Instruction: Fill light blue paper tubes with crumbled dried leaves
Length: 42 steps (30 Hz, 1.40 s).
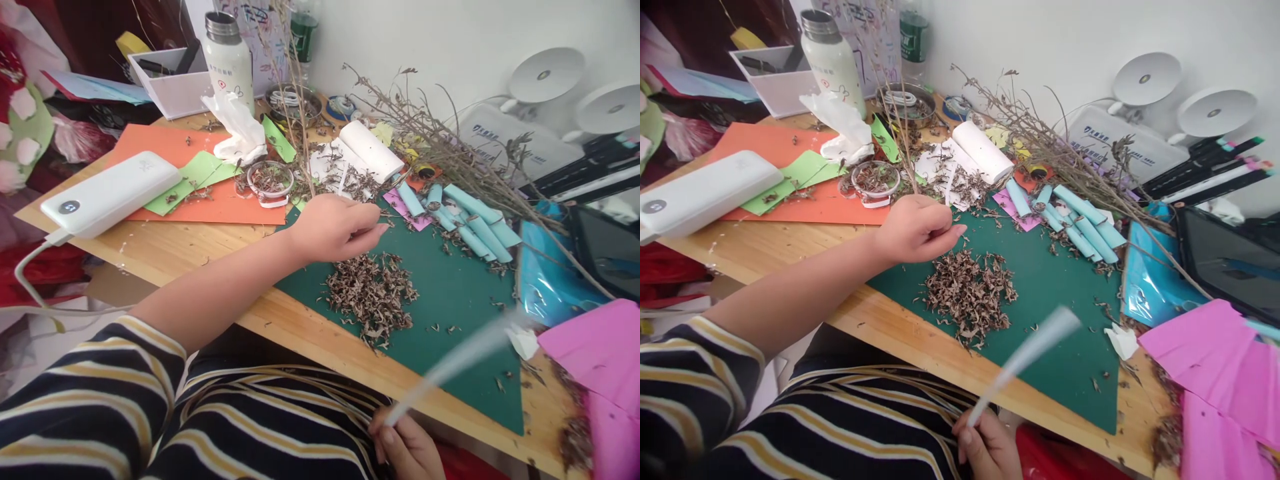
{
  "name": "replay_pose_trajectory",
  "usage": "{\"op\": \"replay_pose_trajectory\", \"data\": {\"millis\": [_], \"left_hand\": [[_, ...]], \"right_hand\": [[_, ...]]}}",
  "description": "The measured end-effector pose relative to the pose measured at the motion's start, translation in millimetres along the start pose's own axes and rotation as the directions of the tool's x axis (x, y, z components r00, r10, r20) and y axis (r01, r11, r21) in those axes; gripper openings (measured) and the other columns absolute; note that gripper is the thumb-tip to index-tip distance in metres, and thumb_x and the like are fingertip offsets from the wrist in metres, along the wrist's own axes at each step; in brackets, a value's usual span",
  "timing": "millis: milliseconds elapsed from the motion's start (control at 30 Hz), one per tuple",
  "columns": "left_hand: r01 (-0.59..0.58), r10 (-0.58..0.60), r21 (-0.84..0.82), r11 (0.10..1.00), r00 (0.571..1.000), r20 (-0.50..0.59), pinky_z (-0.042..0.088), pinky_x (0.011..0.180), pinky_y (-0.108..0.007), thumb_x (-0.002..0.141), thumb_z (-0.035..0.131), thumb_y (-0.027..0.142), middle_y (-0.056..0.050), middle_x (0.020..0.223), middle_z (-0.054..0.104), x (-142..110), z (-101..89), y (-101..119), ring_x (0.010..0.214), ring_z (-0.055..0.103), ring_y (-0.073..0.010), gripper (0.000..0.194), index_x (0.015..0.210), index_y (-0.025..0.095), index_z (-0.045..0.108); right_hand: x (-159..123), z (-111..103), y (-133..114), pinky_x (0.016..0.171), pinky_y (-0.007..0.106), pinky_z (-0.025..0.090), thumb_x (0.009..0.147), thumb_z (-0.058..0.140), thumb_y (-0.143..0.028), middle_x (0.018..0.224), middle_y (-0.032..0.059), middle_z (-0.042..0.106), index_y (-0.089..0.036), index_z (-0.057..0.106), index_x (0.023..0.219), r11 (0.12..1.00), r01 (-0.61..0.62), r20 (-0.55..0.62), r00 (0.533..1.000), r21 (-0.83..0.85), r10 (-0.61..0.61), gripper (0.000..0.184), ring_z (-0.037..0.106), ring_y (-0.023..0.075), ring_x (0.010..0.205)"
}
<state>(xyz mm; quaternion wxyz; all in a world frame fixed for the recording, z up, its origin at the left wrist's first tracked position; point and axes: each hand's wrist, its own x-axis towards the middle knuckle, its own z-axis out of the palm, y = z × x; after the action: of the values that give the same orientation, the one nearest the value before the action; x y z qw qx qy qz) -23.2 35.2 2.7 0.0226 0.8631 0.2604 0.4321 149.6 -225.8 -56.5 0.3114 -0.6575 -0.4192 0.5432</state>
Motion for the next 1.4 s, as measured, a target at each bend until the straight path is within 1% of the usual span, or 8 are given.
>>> {"op": "replay_pose_trajectory", "data": {"millis": [200,367,667,800,967,1100,1200,1400], "left_hand": [[-0.047,0.046,0.001,0.999,0.998,0.044,0.022,0.04,-0.023,0.079,0.035,0.028,0.004,0.042,0.023,0.0,1.3,-2.1,0.037,0.028,-0.0088,0.035,0.049,0.019,0.021],[-0.039,0.038,0.002,0.999,0.997,0.07,0.023,0.04,-0.023,0.079,0.035,0.029,0.004,0.041,0.024,-0.4,2.0,-2.5,0.037,0.03,-0.009,0.035,0.049,0.019,0.022],[-0.026,0.027,-0.011,1.0,0.994,0.109,0.023,0.041,-0.024,0.08,0.034,0.031,0.004,0.041,0.024,-0.5,3.5,-3.0,0.038,0.031,-0.0099,0.036,0.049,0.019,0.02],[-0.039,0.04,-0.012,0.999,0.991,0.127,0.023,0.042,-0.024,0.08,0.034,0.031,0.004,0.041,0.025,-0.5,3.6,-4.0,0.038,0.033,-0.0099,0.037,0.048,0.019,0.02],[-0.048,0.048,-0.009,0.999,0.988,0.149,0.021,0.041,-0.024,0.08,0.034,0.031,0.004,0.041,0.023,-0.1,3.2,-4.6,0.037,0.031,-0.0096,0.037,0.048,0.019,0.021],[-0.07,0.069,-0.003,0.998,0.987,0.142,0.021,0.041,-0.024,0.08,0.034,0.031,0.004,0.041,0.023,-1.1,4.4,-5.5,0.037,0.03,-0.0097,0.036,0.048,0.019,0.023],[-0.083,0.082,0.0,0.997,0.984,0.161,0.022,0.042,-0.024,0.082,0.033,0.033,0.003,0.041,0.029,-0.4,3.4,-5.7,0.039,0.034,-0.0103,0.036,0.049,0.019,0.031],[-0.186,0.219,-0.121,0.975,0.894,0.392,0.037,0.074,-0.032,0.078,0.034,0.057,-0.009,0.096,0.057,1.3,1.2,4.8,0.09,0.051,-0.0213,0.046,0.092,0.018,0.054]], "right_hand": [[3.4,0.2,-4.2,0.046,0.023,0.036,0.062,0.058,-0.048,0.047,0.0021,0.052,-0.017,0.062,0.056,1.0,-0.001,-0.117,0.993,0.011,0.002,0.032,0.045,0.0116,0.046],[2.6,3.5,-7.4,0.037,0.019,0.025,0.059,0.06,-0.051,0.04,-0.0007,0.046,-0.014,0.06,0.057,0.951,-0.249,-0.088,0.959,0.186,0.268,0.037,0.034,0.006,0.035],[2.7,-1.7,-12.2,0.037,0.019,0.027,0.061,0.06,-0.049,0.04,0.0004,0.046,-0.014,0.059,0.054,0.949,-0.228,-0.074,0.966,0.218,0.249,0.036,0.037,0.007,0.036],[2.4,-3.3,-12.3,0.04,0.021,0.031,0.059,0.063,-0.046,0.044,0.0005,0.049,-0.015,0.061,0.057,0.976,-0.105,-0.18,0.974,0.192,0.14,0.031,0.039,0.008,0.039],[0.9,-4.6,-12.1,0.037,0.02,0.029,0.063,0.058,-0.049,0.039,0.0,0.045,-0.014,0.058,0.053,0.963,-0.187,-0.111,0.971,0.194,0.211,0.036,0.037,0.008,0.037],[-1.8,-3.8,-12.5,0.041,0.022,0.033,0.06,0.061,-0.047,0.044,0.0011,0.049,-0.016,0.061,0.057,0.992,-0.068,-0.237,0.967,0.108,0.092,0.031,0.041,0.0099,0.041],[-2.2,1.2,-15.0,0.04,0.022,0.03,0.06,0.06,-0.05,0.042,0.0,0.047,-0.015,0.059,0.054,0.978,-0.123,-0.252,0.954,0.166,0.163,0.035,0.038,0.0088,0.039],[-1.0,6.9,-22.9,0.041,0.02,0.029,0.062,0.059,-0.05,0.043,-0.0013,0.044,-0.015,0.056,0.054,0.967,-0.159,-0.266,0.941,0.199,0.209,0.036,0.036,0.0077,0.041]]}}
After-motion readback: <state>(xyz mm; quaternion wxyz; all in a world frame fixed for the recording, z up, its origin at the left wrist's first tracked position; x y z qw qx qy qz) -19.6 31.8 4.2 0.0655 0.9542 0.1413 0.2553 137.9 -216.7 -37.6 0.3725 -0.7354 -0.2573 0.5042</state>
